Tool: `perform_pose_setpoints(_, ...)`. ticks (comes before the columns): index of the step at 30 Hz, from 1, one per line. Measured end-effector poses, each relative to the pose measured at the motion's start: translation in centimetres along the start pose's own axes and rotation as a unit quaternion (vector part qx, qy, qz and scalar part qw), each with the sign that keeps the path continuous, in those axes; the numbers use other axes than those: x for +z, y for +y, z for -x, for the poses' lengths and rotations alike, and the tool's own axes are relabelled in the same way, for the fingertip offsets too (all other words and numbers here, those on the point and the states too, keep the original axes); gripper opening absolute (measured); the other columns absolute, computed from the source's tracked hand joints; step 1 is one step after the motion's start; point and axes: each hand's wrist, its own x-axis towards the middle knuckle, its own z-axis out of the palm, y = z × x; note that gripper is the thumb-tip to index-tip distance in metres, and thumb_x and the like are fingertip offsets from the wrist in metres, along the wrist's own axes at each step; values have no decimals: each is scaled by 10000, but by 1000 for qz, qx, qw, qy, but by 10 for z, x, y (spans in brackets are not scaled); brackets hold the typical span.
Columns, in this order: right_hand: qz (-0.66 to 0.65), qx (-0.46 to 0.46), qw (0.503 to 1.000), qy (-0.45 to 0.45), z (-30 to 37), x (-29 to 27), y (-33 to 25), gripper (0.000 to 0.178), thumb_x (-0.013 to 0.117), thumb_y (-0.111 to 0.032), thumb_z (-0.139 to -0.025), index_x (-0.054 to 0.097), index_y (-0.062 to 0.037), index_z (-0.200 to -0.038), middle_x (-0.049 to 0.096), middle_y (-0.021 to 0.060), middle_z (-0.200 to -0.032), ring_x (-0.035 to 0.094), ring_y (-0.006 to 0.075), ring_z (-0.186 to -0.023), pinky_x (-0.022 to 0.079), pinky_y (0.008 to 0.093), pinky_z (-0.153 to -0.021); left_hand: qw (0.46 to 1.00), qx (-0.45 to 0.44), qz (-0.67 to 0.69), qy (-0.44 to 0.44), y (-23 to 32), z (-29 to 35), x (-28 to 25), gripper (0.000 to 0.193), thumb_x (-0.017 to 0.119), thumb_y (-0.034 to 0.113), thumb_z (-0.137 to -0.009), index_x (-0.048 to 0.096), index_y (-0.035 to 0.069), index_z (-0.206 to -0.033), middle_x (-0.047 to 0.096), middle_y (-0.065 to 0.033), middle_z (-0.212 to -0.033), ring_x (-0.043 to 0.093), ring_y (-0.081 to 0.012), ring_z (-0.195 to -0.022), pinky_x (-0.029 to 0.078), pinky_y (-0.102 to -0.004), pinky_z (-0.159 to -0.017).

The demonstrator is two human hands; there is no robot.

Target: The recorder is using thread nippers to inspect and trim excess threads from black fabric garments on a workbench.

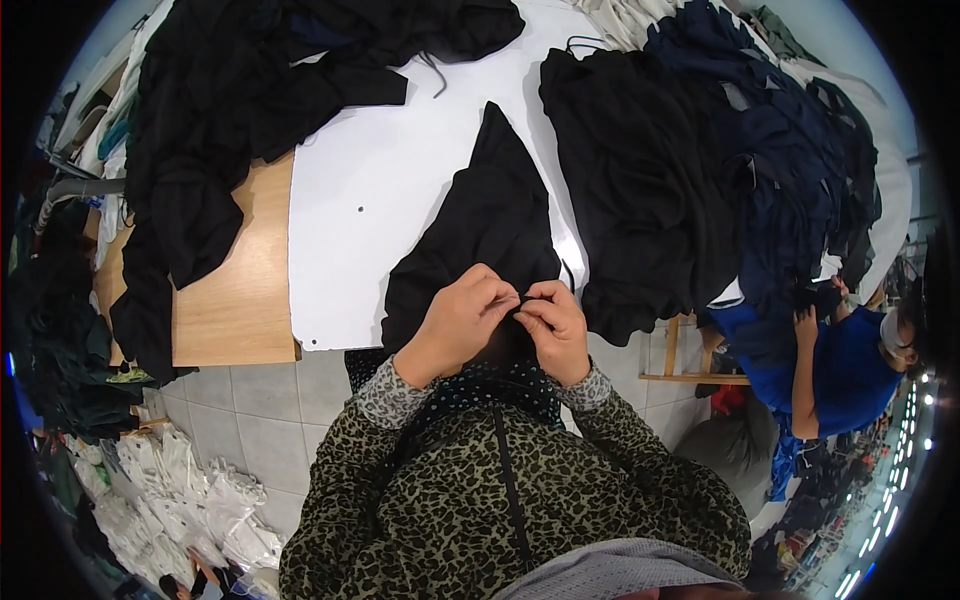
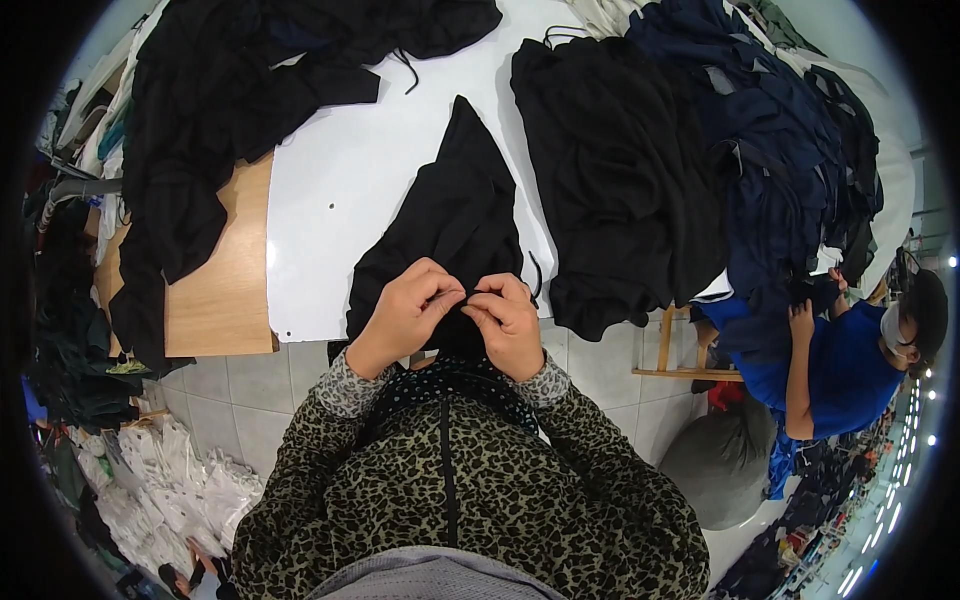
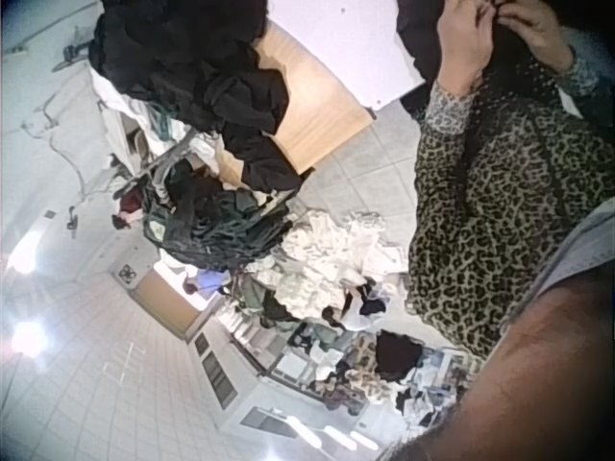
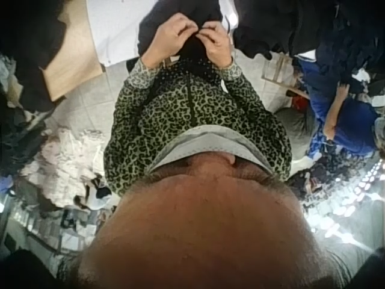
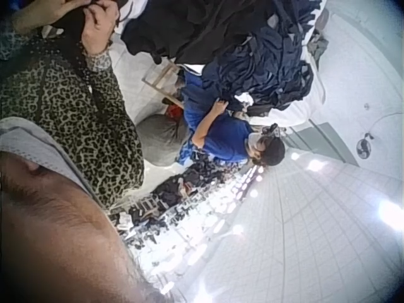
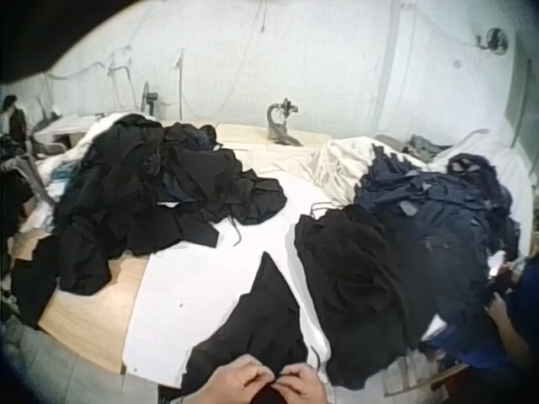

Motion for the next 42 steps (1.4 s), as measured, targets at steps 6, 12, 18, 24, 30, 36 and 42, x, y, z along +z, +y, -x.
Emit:
perform_pose_setpoints(6,2,-6,1000,12,0,1,1,111,673,-13,-729,656,-15,-839,580,95,-902,543,265,-858,410,339,-783,992,73,-100,22,1,0,10,190,614,-80,-722,513,17,-850,500,-92,-810,538,-228,-620,448,-318,-556)
perform_pose_setpoints(12,28,-22,999,2,-2,0,0,116,677,-20,-726,659,-17,-840,583,89,-903,545,257,-858,402,338,-786,998,0,-52,46,-6,1,17,146,622,6,-781,512,27,-875,505,-100,-827,568,-242,-666,458,-325,-550)
perform_pose_setpoints(18,12,-11,1000,20,-2,1,0,108,684,-36,-727,660,-16,-830,584,88,-900,545,257,-855,401,335,-784,992,-95,70,39,-1,0,12,88,599,69,-858,541,4,-857,500,-79,-798,508,-161,-621,418,-273,-557)
perform_pose_setpoints(24,12,-14,1000,19,-3,2,-1,102,690,-45,-726,662,-17,-820,584,89,-901,545,255,-850,409,337,-773,994,-72,75,45,-7,2,11,54,581,38,-869,544,3,-852,457,-20,-787,406,-78,-606,335,-227,-531)
perform_pose_setpoints(30,-6,-9,1000,29,-1,2,1,99,691,-43,-747,655,4,-827,574,90,-903,544,237,-839,417,315,-756,965,-177,178,78,-9,2,9,125,604,117,-885,567,-2,-876,487,-2,-751,431,-74,-632,387,-230,-571)
perform_pose_setpoints(36,-89,63,990,87,-1,4,3,120,691,-45,-795,639,49,-849,545,81,-920,534,171,-833,420,252,-712,970,-228,67,60,3,4,-8,307,619,102,-883,554,-32,-1151,535,4,-792,480,-57,-709,418,-201,-656)
perform_pose_setpoints(42,-88,64,989,96,-3,5,7,130,691,-26,-789,642,53,-881,549,85,-916,541,178,-829,428,257,-713,987,-149,42,-31,19,10,-11,490,668,87,-828,451,-4,-1258,609,-106,-834,548,-134,-706,460,-261,-670)
